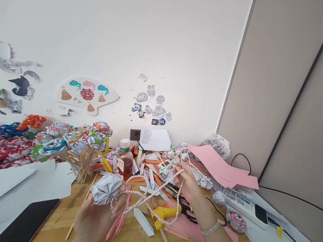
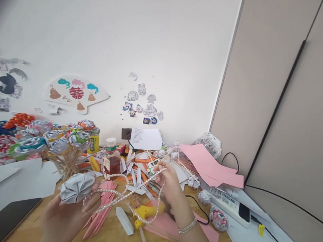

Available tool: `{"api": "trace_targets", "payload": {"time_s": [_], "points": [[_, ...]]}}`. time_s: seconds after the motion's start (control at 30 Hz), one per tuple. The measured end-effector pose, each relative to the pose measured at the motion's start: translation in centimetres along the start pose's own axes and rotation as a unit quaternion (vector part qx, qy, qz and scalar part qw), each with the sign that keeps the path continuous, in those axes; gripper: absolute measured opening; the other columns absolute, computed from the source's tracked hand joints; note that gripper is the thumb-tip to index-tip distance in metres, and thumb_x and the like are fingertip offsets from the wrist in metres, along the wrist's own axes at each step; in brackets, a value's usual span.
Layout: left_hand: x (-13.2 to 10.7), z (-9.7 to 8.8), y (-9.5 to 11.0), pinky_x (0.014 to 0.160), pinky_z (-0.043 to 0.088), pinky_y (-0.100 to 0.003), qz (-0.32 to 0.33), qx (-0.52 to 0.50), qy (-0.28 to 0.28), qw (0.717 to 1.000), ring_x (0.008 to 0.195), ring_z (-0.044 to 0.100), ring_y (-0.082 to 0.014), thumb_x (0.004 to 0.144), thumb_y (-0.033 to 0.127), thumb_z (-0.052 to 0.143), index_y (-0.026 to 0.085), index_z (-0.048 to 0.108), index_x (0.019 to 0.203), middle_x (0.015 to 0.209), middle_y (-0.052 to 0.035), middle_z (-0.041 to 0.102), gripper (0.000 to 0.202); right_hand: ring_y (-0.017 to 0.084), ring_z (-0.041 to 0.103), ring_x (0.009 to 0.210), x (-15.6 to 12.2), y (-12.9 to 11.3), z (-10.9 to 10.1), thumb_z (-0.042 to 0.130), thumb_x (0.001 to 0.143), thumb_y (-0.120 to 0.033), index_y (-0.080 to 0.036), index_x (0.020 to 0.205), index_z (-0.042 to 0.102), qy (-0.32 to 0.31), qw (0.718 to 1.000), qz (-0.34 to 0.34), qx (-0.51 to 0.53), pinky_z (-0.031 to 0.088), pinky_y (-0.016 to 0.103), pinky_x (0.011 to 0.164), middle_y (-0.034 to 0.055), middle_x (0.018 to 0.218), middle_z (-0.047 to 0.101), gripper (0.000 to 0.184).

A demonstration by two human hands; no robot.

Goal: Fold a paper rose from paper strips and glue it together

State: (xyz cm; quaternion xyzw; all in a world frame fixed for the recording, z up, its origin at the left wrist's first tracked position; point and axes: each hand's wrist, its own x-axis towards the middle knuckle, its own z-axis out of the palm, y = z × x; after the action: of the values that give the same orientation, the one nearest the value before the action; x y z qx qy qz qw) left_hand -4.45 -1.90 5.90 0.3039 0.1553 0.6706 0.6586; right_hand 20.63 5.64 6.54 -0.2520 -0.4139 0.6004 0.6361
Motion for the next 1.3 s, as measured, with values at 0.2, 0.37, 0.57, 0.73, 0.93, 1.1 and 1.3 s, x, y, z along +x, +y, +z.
{"api": "trace_targets", "payload": {"time_s": [0.2, 0.37, 0.57, 0.73, 0.93, 1.1, 1.3], "points": [[0.1, 0.2, 0.5, 0.045, 0.043, -0.024, 0.025, -0.011, 0.001, 1.000, 0.051, 0.046, -0.0110, 0.057, 0.043, 0.077, 0.024, 0.064, 0.088, 0.078, -0.0023, 0.061, 0.039, 0.004, 0.036, 0.043, 0.1, -1.5, -0.7, 0.082, 0.061, -0.036, -0.020, 0.086, 0.061, 0.006, 0.999, -0.040, 0.012, 0.031, 0.016, 0.042, -0.0061, 0.063, 0.056, 0.036], [0.0, 0.6, -0.3, 0.041, 0.043, -0.023, -0.002, 0.011, -0.042, 0.999, 0.061, 0.057, -0.0180, 0.055, 0.043, 0.078, 0.024, 0.069, 0.087, 0.079, -0.0057, 0.065, 0.039, 0.010, 0.049, 0.058, -1.6, -1.0, 1.5, 0.067, 0.072, -0.059, -0.020, 0.088, 0.062, -0.150, 0.988, 0.016, -0.045, 0.040, 0.022, 0.051, 0.0013, 0.080, 0.060, 0.043], [0.2, -0.1, -1.9, 0.045, 0.048, -0.026, -0.020, 0.070, -0.084, 0.994, 0.068, 0.060, -0.0216, 0.065, 0.042, 0.072, 0.017, 0.072, 0.092, 0.082, -0.0114, 0.068, 0.036, 0.020, 0.057, 0.099, -2.9, -0.1, 5.8, 0.068, 0.075, -0.030, -0.023, 0.105, 0.062, -0.224, 0.922, 0.083, -0.305, 0.046, 0.031, 0.080, 0.0044, 0.111, 0.060, 0.031], [0.4, -1.4, -2.5, 0.046, 0.048, -0.028, -0.041, 0.076, -0.111, 0.990, 0.055, 0.054, -0.0168, 0.069, 0.041, 0.069, 0.018, 0.071, 0.094, 0.078, -0.0091, 0.066, 0.034, 0.018, 0.057, 0.105, -2.2, 0.1, 7.7, 0.052, 0.066, -0.002, -0.020, 0.106, 0.058, -0.241, 0.906, 0.079, -0.337, 0.045, 0.030, 0.087, 0.0038, 0.109, 0.062, 0.044], [0.2, -1.7, -2.4, 0.041, 0.047, -0.029, -0.062, 0.063, -0.132, 0.987, 0.059, 0.059, -0.0219, 0.066, 0.043, 0.070, 0.021, 0.069, 0.096, 0.077, -0.0093, 0.066, 0.038, 0.011, 0.061, 0.072, -1.8, 1.1, 8.2, 0.043, 0.064, 0.000, -0.021, 0.103, 0.061, -0.295, 0.888, 0.148, -0.320, 0.044, 0.021, 0.060, -0.0001, 0.094, 0.062, 0.047], [0.0, -1.9, -1.8, 0.046, 0.051, -0.034, -0.086, 0.060, -0.105, 0.989, 0.052, 0.058, -0.0199, 0.061, 0.040, 0.073, 0.020, 0.072, 0.088, 0.076, -0.0087, 0.067, 0.033, 0.011, 0.059, 0.069, -0.5, 0.6, 6.9, 0.058, 0.077, -0.015, -0.019, 0.091, 0.064, -0.433, 0.837, 0.198, -0.271, 0.045, 0.021, 0.063, -0.0018, 0.078, 0.062, 0.016], [0.1, -0.4, -1.4, 0.053, 0.051, -0.034, -0.058, 0.074, -0.090, 0.992, 0.050, 0.058, -0.0182, 0.055, 0.042, 0.078, 0.018, 0.073, 0.082, 0.072, -0.0078, 0.069, 0.037, 0.009, 0.056, 0.051, 1.3, -1.1, 4.3, 0.077, 0.068, -0.036, -0.018, 0.108, 0.061, -0.451, 0.811, 0.217, -0.303, 0.042, 0.020, 0.051, -0.0044, 0.066, 0.061, 0.046]]}}
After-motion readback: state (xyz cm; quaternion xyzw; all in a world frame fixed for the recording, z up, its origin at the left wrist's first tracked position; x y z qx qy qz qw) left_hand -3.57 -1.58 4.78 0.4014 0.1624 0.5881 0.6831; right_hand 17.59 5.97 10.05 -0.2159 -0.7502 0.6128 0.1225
